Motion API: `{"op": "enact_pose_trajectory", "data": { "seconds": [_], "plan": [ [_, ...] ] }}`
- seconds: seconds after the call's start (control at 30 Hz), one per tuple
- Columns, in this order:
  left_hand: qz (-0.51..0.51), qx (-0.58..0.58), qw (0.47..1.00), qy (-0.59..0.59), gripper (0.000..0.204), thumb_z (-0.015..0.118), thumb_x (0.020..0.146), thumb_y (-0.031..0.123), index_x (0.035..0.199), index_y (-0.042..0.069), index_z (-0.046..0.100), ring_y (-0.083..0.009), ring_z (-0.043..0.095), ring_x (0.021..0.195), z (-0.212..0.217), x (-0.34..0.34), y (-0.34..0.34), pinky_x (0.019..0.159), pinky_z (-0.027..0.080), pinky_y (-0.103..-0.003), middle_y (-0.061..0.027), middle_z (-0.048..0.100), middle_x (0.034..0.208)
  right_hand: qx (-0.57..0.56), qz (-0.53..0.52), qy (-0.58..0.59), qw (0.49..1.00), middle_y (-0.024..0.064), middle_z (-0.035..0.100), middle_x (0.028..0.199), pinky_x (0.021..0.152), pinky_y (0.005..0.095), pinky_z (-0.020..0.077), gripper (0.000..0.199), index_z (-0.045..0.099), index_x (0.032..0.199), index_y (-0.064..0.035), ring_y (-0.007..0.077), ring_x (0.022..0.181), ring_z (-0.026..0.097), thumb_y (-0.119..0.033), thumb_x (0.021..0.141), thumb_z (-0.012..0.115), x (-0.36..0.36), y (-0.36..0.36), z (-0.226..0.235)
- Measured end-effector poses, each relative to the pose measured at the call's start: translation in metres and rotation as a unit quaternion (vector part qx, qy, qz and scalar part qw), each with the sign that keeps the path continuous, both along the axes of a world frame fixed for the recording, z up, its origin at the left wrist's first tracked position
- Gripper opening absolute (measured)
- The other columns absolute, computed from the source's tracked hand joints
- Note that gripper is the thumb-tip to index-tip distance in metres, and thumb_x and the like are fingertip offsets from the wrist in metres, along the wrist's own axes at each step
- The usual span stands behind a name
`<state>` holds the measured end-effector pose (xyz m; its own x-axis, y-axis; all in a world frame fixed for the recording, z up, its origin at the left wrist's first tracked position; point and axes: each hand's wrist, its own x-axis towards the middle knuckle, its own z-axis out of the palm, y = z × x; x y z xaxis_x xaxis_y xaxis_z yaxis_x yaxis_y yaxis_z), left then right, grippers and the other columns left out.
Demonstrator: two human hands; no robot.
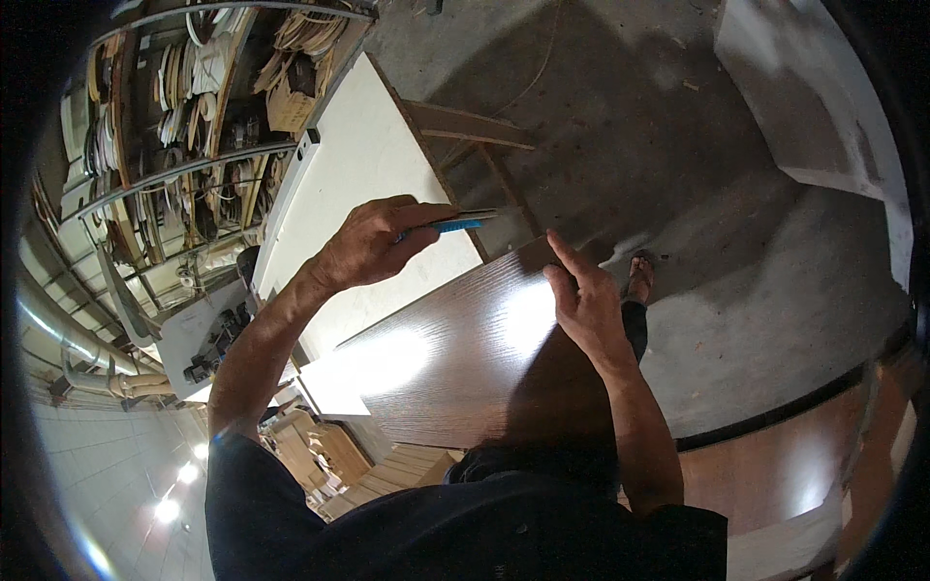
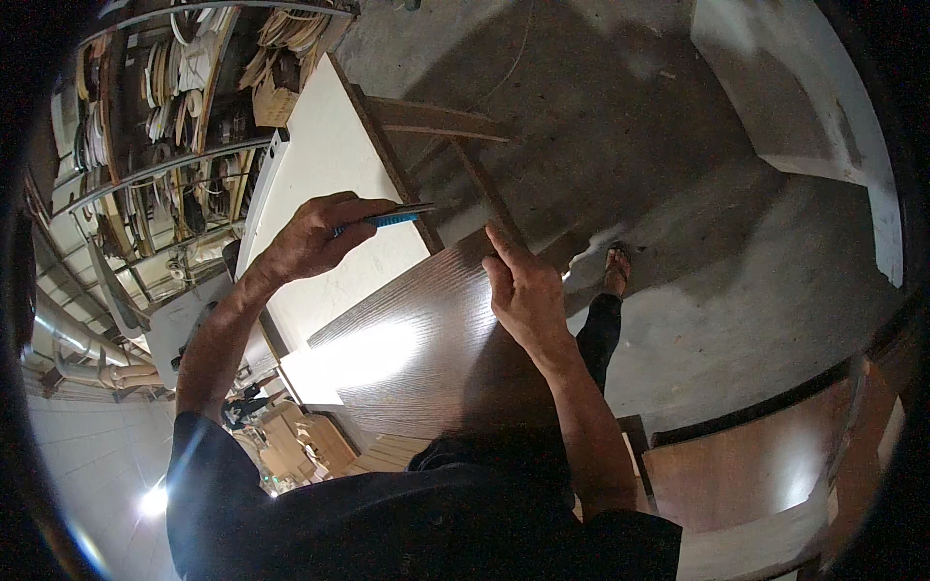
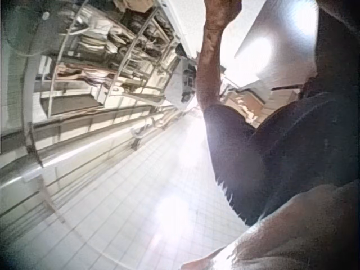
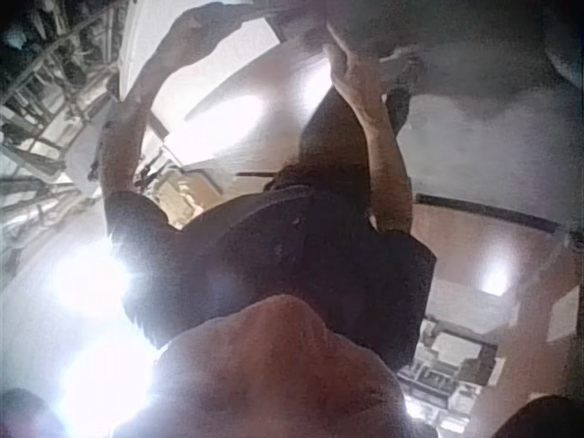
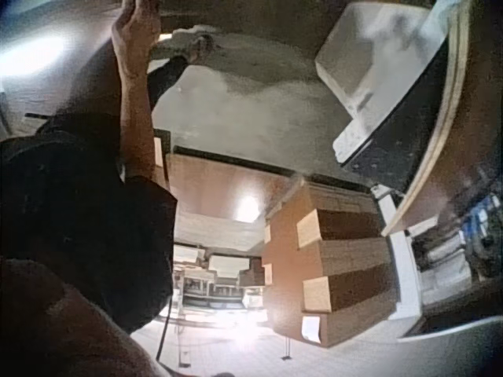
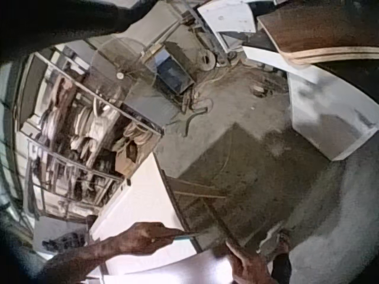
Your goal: The person walks through a warehouse carrying a pallet jack, then places wooden panels on a workbench. They use a utility knife to trim edges of the panels and stack them on a pallet. The person handles multiple panels one at a time, flipping and aligning them before stacking.
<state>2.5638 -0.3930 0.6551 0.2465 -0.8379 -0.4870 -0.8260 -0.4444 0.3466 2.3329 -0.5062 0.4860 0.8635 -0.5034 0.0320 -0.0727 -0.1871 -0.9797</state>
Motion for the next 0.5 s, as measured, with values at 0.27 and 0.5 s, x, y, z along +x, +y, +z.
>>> {"op": "enact_pose_trajectory", "data": {
  "seconds": [0.27,0.5],
  "plan": [
    [-0.175,0.074,0.981,-0.045,0.023,0.067,0.088,0.022,0.11,0.015,0.068,-0.0183,0.062,0.063,0.016,-0.022,-0.079,0.058,0.05,-0.035,-0.0061,0.066,0.077,0.155,-0.08,0.003,0.985,0.0137,0.069,0.085,0.06,0.0289,0.056,0.031,0.065,0.112,0.0014,0.0169,0.07,0.069,-0.012,0.084,0.07,-0.005,0.001,0.0],
    [-0.252,0.195,0.945,-0.075,0.018,0.066,0.088,0.026,0.103,0.017,0.068,-0.0194,0.065,0.068,0.014,-0.03,-0.113,0.056,0.05,-0.035,-0.0061,0.062,0.071,0.075,-0.062,-0.056,0.994,0.0165,0.069,0.092,0.068,0.0297,0.0587,0.026,0.066,0.11,0.0005,0.0223,0.081,0.07,-0.013,0.087,0.066,-0.001,-0.006,-0.009]
  ]
}}
